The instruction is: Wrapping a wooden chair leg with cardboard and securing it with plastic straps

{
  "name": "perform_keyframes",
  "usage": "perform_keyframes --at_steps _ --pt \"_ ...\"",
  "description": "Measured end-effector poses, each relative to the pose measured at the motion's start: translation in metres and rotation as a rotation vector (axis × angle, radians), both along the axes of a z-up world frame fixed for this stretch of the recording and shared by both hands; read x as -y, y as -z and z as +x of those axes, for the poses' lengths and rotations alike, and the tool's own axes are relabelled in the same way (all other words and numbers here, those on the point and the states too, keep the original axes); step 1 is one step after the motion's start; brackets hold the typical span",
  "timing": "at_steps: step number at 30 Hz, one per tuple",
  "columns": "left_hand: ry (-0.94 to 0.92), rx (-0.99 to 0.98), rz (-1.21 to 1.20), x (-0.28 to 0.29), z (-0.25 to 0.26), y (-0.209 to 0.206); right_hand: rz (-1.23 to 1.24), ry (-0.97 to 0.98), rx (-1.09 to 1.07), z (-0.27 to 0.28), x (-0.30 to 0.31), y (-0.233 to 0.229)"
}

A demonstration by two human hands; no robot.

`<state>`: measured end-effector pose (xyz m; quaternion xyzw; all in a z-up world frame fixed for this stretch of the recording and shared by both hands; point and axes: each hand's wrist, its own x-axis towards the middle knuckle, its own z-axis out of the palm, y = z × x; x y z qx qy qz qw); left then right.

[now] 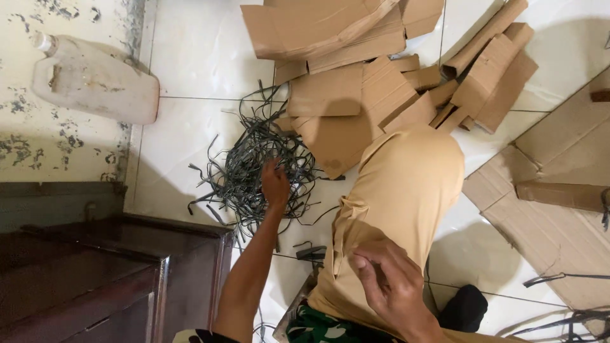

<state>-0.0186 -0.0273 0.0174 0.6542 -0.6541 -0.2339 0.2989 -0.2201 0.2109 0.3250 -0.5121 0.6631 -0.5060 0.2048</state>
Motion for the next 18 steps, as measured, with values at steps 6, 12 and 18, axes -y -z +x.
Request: perform_keyframes --at_steps 6,12,18 --pt "0.413 0.354 -0.130 0.049 -0.038 0.021 -0.027 0.000 -0.008 0.002 0.004 -0.002" --pt "0.485 0.421 0.051 0.064 -0.039 0.009 0.023 0.004 0.020 -0.001 0.000 0.001" --pt "0.312 -0.178 0.124 0.048 -0.036 -0.084 -0.186 -0.015 0.298 -0.011 -0.008 0.024"
